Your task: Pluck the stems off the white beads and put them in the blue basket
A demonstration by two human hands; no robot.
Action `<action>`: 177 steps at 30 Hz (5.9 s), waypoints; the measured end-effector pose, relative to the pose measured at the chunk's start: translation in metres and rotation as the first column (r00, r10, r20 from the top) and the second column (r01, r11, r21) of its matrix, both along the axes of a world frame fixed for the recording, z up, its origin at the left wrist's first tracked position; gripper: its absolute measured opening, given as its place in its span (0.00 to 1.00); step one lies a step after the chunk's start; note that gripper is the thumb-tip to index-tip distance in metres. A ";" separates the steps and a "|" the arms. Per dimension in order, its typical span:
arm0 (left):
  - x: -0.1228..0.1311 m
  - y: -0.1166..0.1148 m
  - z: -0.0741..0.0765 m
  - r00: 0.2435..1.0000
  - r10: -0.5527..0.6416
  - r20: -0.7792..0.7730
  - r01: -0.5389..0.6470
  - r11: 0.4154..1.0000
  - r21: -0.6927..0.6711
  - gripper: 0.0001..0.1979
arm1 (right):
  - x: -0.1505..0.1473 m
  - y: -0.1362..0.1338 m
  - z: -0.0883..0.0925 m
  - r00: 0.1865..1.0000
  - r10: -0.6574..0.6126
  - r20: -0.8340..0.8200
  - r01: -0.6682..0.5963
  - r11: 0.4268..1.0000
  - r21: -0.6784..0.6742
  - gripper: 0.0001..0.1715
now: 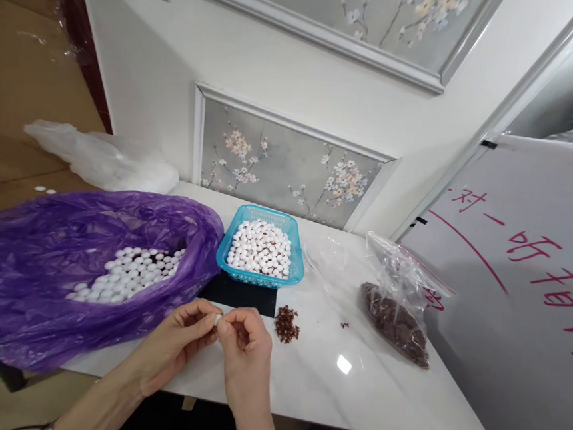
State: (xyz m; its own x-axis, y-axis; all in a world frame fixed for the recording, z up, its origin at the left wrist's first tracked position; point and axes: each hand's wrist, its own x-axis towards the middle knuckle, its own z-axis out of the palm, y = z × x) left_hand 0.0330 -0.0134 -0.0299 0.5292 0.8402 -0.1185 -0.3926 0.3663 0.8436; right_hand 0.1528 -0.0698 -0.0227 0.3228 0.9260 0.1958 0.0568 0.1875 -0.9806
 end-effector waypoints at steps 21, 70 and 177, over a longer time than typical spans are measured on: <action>0.000 0.008 0.004 0.999 0.020 0.037 -0.013 0.983 -0.182 0.10 | 0.087 -0.011 -0.013 0.894 -0.346 0.285 0.377 0.924 -0.062 0.16; -0.056 0.091 0.059 0.191 0.736 -0.650 0.326 0.577 0.749 0.16 | 0.104 -0.021 -0.038 0.622 -0.160 0.767 0.330 0.941 -0.071 0.14; 0.020 -0.017 -0.001 0.998 -0.034 -0.055 0.028 0.994 -0.109 0.08 | 0.115 -0.035 -0.031 0.817 -0.304 0.490 0.432 0.886 -0.170 0.11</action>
State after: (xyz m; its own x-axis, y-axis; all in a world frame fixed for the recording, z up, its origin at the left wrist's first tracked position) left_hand 0.0528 -0.0303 -0.0307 0.5448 0.8038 -0.2389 -0.3318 0.4682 0.8190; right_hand 0.2682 -0.1052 -0.0540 0.5887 0.7906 0.1684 0.5021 -0.1944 -0.8427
